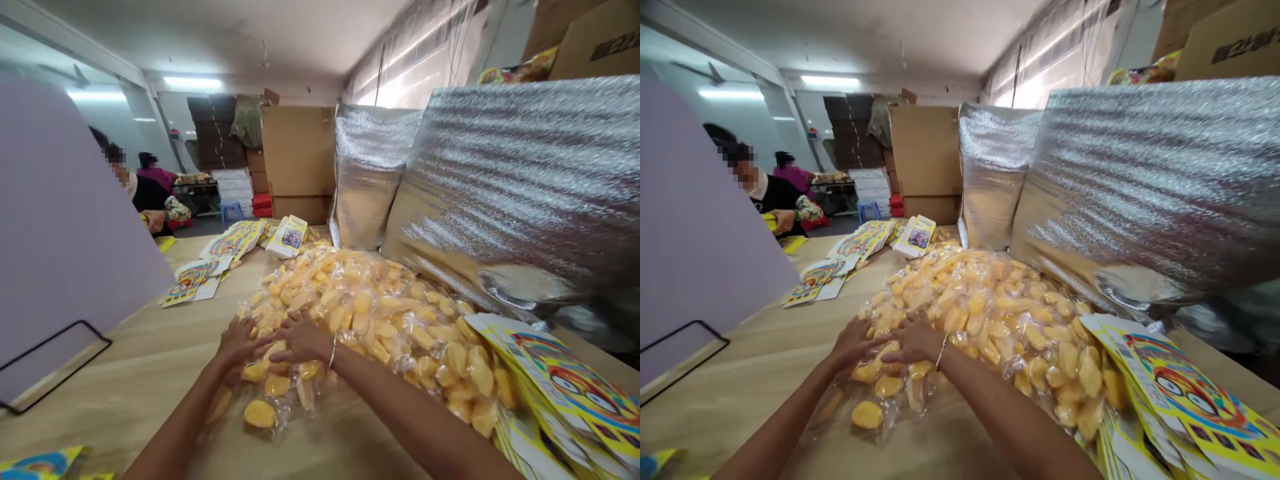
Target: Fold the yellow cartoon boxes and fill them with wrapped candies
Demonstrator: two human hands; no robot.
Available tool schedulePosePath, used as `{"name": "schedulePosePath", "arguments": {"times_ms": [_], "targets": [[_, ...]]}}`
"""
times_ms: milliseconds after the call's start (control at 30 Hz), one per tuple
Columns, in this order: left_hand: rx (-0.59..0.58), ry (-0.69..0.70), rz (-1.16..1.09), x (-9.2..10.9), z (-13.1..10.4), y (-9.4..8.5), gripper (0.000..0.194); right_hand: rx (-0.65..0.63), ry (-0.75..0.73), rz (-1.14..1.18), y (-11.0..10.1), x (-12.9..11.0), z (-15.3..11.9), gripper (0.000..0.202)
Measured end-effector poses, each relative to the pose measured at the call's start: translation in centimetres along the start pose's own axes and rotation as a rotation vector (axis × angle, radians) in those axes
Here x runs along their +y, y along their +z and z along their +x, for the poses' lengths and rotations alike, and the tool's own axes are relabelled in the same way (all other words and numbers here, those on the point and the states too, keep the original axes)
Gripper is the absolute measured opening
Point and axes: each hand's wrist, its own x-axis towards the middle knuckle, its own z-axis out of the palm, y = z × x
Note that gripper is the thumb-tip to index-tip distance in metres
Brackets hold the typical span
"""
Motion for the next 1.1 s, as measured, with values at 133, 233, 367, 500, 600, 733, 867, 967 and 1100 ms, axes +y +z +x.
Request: {"name": "schedulePosePath", "arguments": {"times_ms": [133,233,367,500,600,733,867,967,1100], "targets": [[-0.023,0.05,-0.024,2.5,-5.3,1.4,0.074,-0.008,-0.097,-0.006,-1.1,-2.2,-5.7,0.061],[-0.071,0.07,-0.043,4.3,-8.2,0.7,0.079,-0.016,-0.129,0.019,-1.8,-3.5,-10.1,0.06],[-0.005,0.034,-0.052,6.6,-13.7,-1.7,0.086,-0.036,-0.11,0.07,-2.6,-4.8,-14.6,0.058],[0.207,-0.042,-0.001,9.6,-25.2,-2.1,0.097,0.154,-0.009,0.046,-3.1,-8.7,-16.9,0.036],[0.045,-0.107,0.022,10.8,-34.2,-0.2,0.1,0.124,-0.052,0.153,-2.0,-13.1,-16.6,0.025],[-0.013,-0.297,0.116,9.1,-40.0,0.8,0.077,0.026,-0.02,0.223,1.4,-17.0,-14.8,0.033],[0.058,-0.163,0.054,6.1,-40.8,-0.6,0.077,0.018,-0.118,0.227,3.4,-17.4,-15.4,0.04],[0.082,-0.067,-0.026,5.3,-40.1,-1.2,0.087,0.032,-0.069,0.344,2.5,-16.9,-17.6,0.03],[0.024,0.046,-0.059,6.0,-38.0,-1.4,0.084,0.103,0.068,0.481,0.6,-17.2,-20.1,0.033]]}}
